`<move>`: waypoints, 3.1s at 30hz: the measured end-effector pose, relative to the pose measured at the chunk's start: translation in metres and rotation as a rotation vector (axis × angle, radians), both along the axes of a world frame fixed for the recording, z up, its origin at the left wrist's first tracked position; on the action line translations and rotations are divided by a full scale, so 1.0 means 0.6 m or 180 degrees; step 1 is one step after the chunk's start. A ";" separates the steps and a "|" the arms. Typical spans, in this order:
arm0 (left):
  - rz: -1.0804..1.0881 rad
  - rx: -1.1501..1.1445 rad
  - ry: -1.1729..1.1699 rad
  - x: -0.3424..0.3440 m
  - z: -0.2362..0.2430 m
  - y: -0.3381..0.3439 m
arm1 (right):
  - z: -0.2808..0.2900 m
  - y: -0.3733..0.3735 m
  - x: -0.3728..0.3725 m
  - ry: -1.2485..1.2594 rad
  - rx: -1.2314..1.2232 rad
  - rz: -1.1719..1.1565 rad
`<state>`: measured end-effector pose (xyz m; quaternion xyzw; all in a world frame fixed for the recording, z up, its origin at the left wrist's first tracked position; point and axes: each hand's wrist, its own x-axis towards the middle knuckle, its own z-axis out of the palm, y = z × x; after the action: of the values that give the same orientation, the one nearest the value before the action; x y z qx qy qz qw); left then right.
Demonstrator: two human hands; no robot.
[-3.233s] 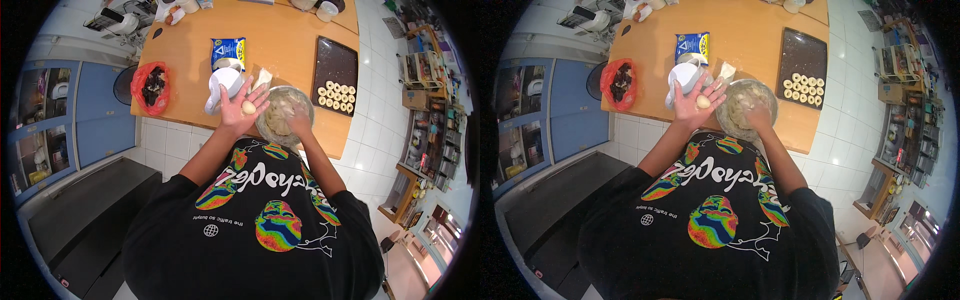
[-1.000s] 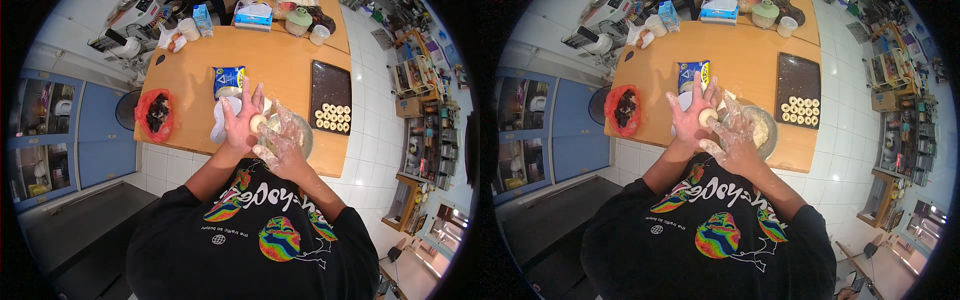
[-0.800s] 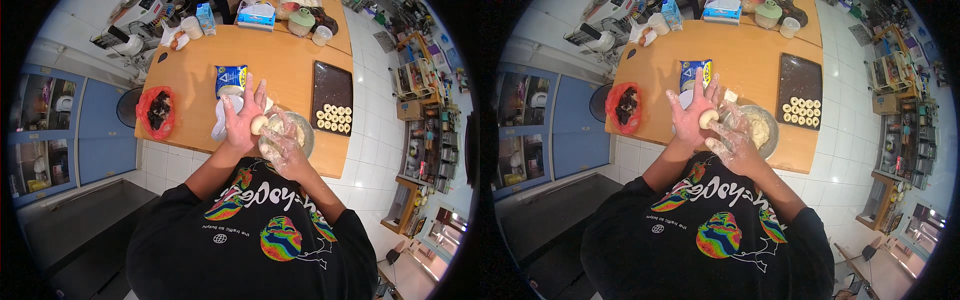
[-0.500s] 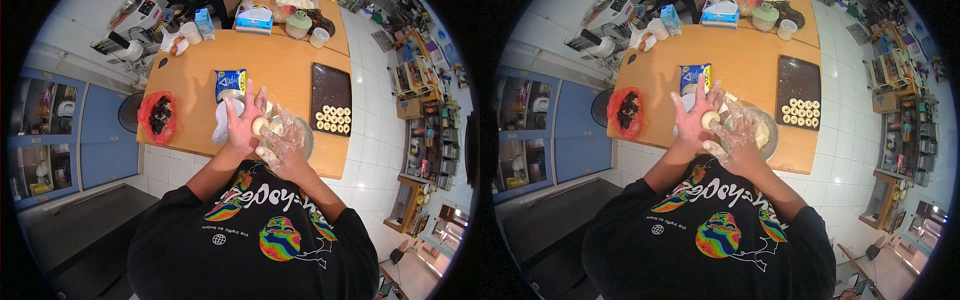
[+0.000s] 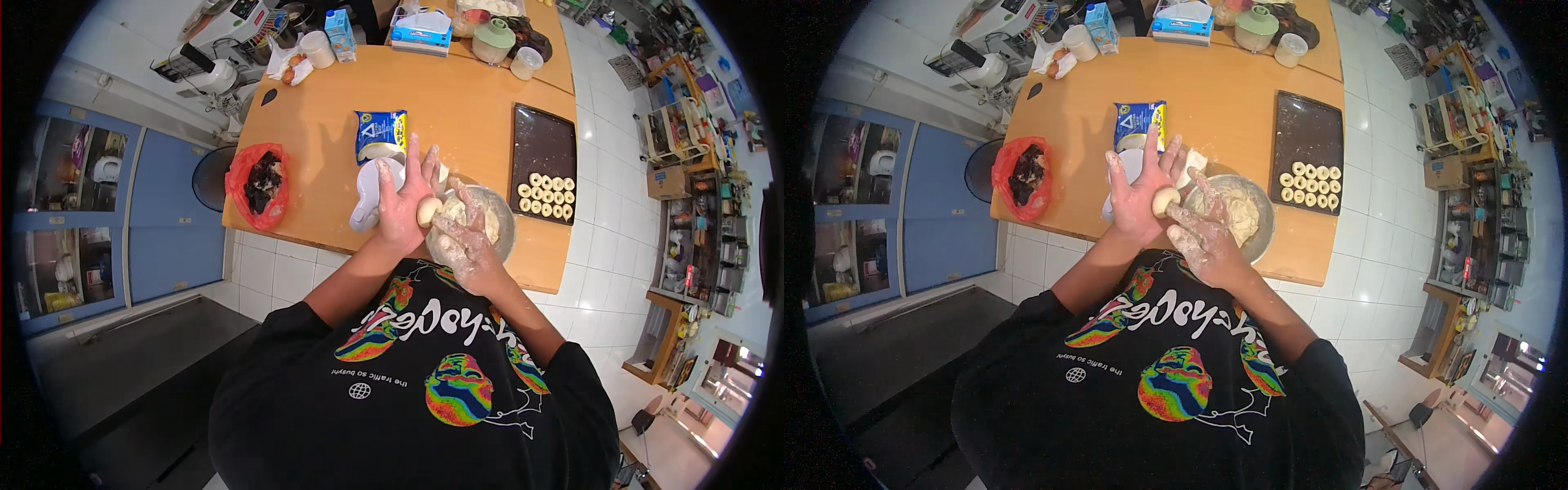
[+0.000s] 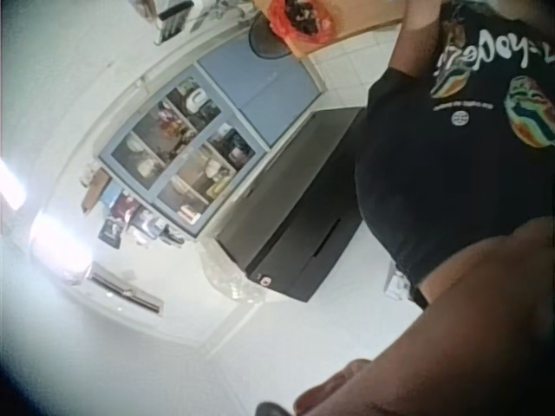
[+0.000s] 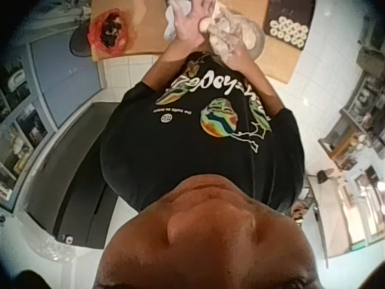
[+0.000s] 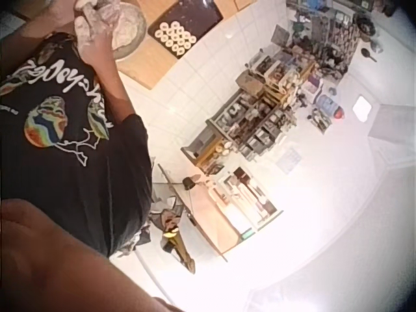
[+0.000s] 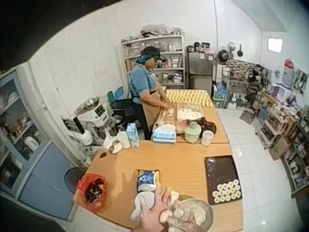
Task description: The person rolls a piece of dough between their palms to form a ball, then pokes a hole through the center with their fingers to stretch it into a ring shape and places it onto a tray with other shaped rings.
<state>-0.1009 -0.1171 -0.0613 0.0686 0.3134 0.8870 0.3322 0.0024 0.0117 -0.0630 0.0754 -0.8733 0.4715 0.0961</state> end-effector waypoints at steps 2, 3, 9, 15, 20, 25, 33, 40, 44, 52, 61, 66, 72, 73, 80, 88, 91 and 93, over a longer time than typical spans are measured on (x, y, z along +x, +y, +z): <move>0.0007 0.0027 0.0249 -0.002 0.000 0.001 | 0.001 0.003 0.002 -0.0141 -0.0445 0.0062; 0.0013 0.0020 0.0255 0.001 -0.003 0.000 | 0.008 0.010 0.004 0.0103 0.0364 -0.0036; -0.0010 0.0062 -0.0094 0.006 -0.008 0.001 | 0.021 -0.003 0.001 0.0247 0.0751 -0.0094; -0.0110 0.0050 0.0039 0.002 -0.009 0.004 | 0.009 0.022 0.008 0.0189 0.1134 0.0026; -0.0114 0.0003 0.0205 -0.005 -0.002 0.008 | 0.012 0.004 0.001 0.0143 0.0302 -0.0113; -0.0119 0.0152 0.0068 -0.001 -0.001 0.006 | 0.011 0.023 0.000 0.0215 0.0715 0.0061; -0.0084 0.0079 0.0062 -0.002 0.001 0.015 | 0.008 0.011 0.001 0.0132 0.0279 0.0013; -0.0059 0.0036 0.0177 0.005 -0.005 0.019 | 0.017 0.033 0.002 0.0431 0.0817 -0.0006; -0.0053 -0.0070 0.0319 0.001 0.011 0.019 | 0.014 0.018 0.003 0.0345 0.0320 -0.0065; -0.0162 -0.0128 0.0283 0.007 0.012 0.008 | 0.018 0.018 0.006 0.0429 0.0595 -0.0206; -0.0086 0.0156 0.0133 0.005 0.010 0.000 | 0.017 0.014 0.012 0.0086 0.0445 0.0094; -0.0060 0.0004 0.0345 0.003 0.014 0.000 | 0.019 0.001 0.008 0.0257 0.0600 -0.0136; -0.0130 0.0153 0.0325 0.003 0.010 -0.005 | 0.011 0.009 0.015 -0.0083 0.0092 0.0163; -0.0121 0.0153 0.0333 0.004 0.011 -0.005 | 0.017 0.014 0.013 -0.0075 0.0093 0.0172; -0.0124 0.0143 0.0443 0.000 0.010 0.001 | 0.030 0.002 0.009 0.0254 0.0424 -0.0068; -0.0150 0.0135 0.0641 0.001 0.024 0.003 | 0.023 0.014 0.015 0.0190 -0.0499 0.0267; -0.0183 0.0089 0.0553 0.004 0.029 0.007 | 0.047 0.025 0.010 0.0286 0.0319 0.0190; -0.0157 0.0165 0.0474 0.004 0.028 0.008 | 0.051 0.029 0.007 0.0427 0.0573 0.0048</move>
<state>-0.0982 -0.1121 -0.0443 0.1506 0.3123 0.8788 0.3279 0.0065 0.0288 -0.0324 0.1216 -0.9032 0.3858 0.1436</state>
